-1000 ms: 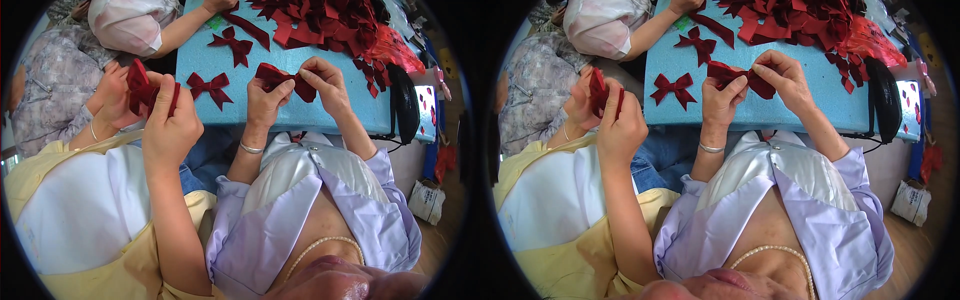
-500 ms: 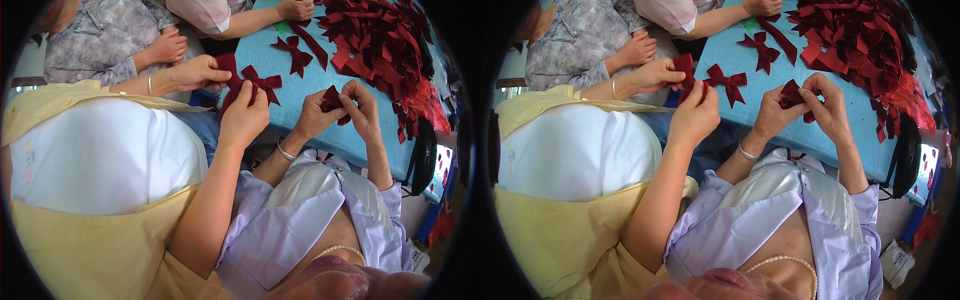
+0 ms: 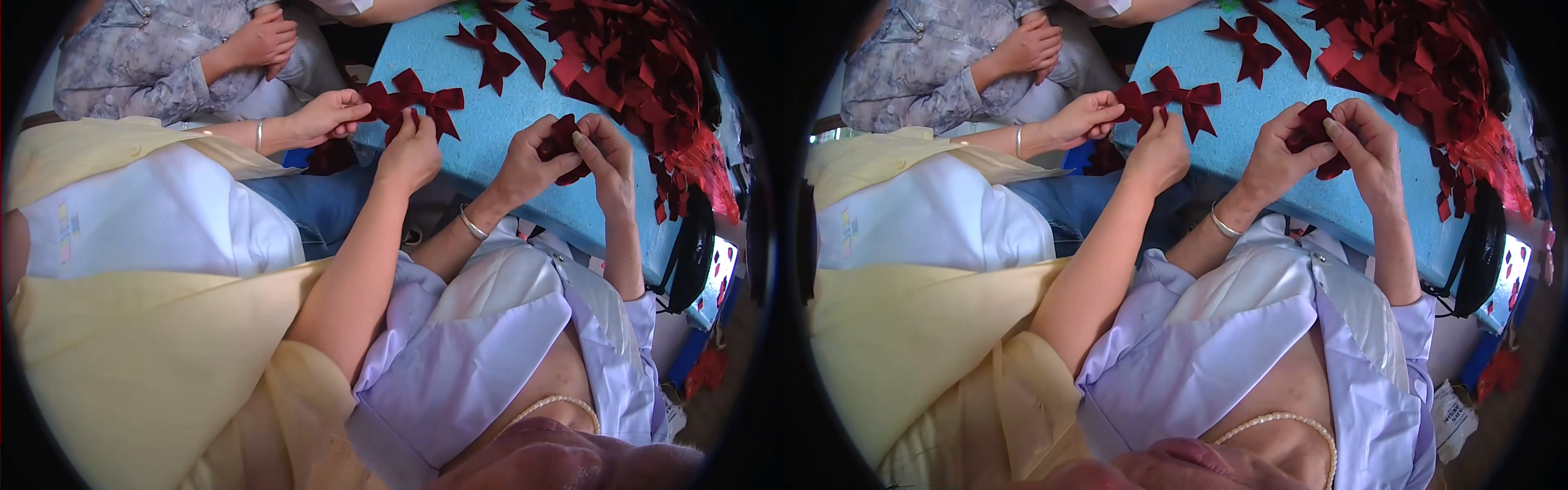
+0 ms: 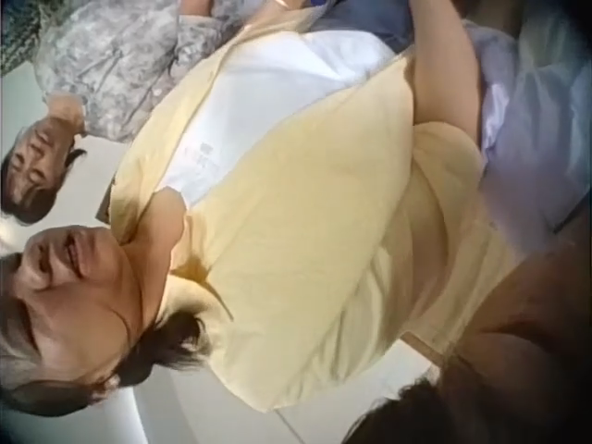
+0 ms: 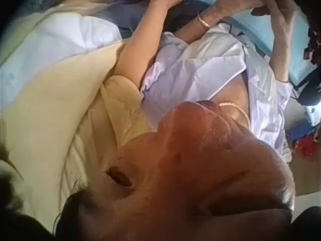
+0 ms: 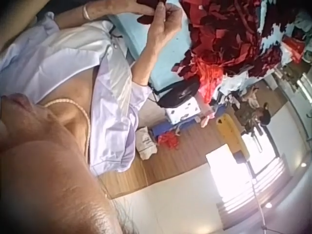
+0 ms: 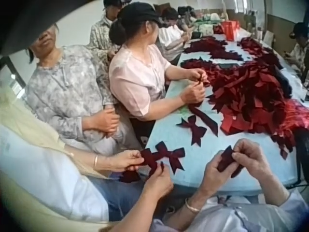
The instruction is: Assembling and inspecting red fabric ribbon bows by hand.
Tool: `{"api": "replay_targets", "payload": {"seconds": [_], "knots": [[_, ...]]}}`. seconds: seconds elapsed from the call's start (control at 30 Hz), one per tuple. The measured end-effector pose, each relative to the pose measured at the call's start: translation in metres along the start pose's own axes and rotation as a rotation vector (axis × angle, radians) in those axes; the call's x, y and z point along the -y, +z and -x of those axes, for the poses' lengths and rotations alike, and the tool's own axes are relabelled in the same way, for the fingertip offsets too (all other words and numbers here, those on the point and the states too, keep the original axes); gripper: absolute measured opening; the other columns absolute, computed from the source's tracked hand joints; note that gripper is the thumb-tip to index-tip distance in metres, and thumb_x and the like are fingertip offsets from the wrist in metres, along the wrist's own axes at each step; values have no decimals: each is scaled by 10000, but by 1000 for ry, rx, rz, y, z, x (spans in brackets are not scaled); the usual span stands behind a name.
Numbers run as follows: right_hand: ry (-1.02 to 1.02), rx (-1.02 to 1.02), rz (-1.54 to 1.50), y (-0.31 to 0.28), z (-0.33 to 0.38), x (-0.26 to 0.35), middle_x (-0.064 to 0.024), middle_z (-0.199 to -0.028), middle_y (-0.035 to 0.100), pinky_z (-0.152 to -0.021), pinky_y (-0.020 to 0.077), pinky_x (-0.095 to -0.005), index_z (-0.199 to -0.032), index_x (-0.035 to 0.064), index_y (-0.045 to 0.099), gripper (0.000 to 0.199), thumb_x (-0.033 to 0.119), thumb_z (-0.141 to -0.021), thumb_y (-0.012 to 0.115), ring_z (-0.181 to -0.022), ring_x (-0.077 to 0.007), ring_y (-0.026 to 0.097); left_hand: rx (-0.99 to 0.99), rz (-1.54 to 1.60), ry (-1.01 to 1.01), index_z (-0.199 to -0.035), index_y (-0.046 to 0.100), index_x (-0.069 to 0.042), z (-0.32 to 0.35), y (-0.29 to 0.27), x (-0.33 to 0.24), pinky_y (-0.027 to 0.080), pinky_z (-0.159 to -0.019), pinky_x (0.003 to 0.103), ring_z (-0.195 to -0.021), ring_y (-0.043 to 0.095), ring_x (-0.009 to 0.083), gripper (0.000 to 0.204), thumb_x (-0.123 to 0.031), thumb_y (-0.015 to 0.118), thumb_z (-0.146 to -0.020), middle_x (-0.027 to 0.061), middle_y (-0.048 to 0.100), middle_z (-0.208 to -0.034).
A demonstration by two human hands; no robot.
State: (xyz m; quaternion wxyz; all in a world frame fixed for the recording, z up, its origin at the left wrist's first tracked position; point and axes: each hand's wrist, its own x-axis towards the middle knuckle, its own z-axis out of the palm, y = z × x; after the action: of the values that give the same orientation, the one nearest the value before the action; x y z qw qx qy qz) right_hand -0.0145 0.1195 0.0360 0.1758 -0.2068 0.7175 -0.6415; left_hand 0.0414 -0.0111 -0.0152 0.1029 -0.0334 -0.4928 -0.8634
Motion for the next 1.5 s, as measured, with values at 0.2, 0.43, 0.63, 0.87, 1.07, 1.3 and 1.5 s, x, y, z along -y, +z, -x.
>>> {"api": "replay_targets", "payload": {"seconds": [0.2, 0.43, 0.63, 0.87, 1.07, 1.3, 1.5], "knots": [[63, -22, -118, -8, -1, -10, 26, -733, 560, -551, 412, -188, -877, 40, 547, 120, 144, -913, 594, -638, -33, 510, 38, -4, -81, -988, 583, -35, 3, -2, 4, 408, -507, 199, -624, 520, 43, 196, -32, 696, -829, -16, 590, -790], [40, -53, -291, -16, 7, -17, -11, -879, 594, -712, 425, -231, -988, 34, 565, 178, 171, -893, 627, -801, -89, 558, -71, 192, -143, -948, 574, -43, 5, 3, 3, 434, -474, 234, -595, 568, 107, 161, -52, 694, -841, 24, 595, -756], [91, -26, -352, -20, 20, -41, -52, -899, 620, -691, 443, -258, -1071, 26, 552, 260, 193, -888, 632, -790, -111, 583, -103, 292, -93, -927, 570, -44, 3, 4, 8, 458, -470, 251, -605, 603, 139, 158, -65, 703, -844, 51, 619, -777], [221, -89, -436, -18, 28, -27, -68, -889, 626, -676, 443, -262, -1044, 12, 571, 239, 183, -886, 626, -774, -114, 587, -173, 298, -169, -951, 578, -25, 2, 11, 11, 481, -485, 267, -637, 632, 164, 144, -112, 670, -881, 75, 650, -821], [124, -124, -504, -6, 18, -36, -29, -896, 627, -657, 444, -199, -1012, 13, 590, 196, 168, -895, 616, -767, -99, 585, -292, 246, -200, -941, 575, -17, 2, 2, 4, 480, -485, 265, -650, 630, 157, 124, -135, 612, -925, 65, 639, -822], [140, -142, -409, -9, 26, -29, -4, -825, 600, -599, 414, -204, -987, 24, 589, 165, 166, -907, 612, -698, -78, 538, -218, 220, -173, -944, 555, -20, 3, 8, 9, 447, -474, 256, -616, 593, 144, 154, -166, 604, -942, 61, 615, -794], [137, -90, -258, -8, 28, -32, 10, -734, 552, -471, 322, -210, -948, 38, 583, 145, 178, -923, 612, -576, -51, 450, -213, 223, -144, -934, 571, -18, 5, 9, 14, 406, -479, 234, -593, 558, 124, 175, -190, 598, -949, 68, 620, -788]]}}
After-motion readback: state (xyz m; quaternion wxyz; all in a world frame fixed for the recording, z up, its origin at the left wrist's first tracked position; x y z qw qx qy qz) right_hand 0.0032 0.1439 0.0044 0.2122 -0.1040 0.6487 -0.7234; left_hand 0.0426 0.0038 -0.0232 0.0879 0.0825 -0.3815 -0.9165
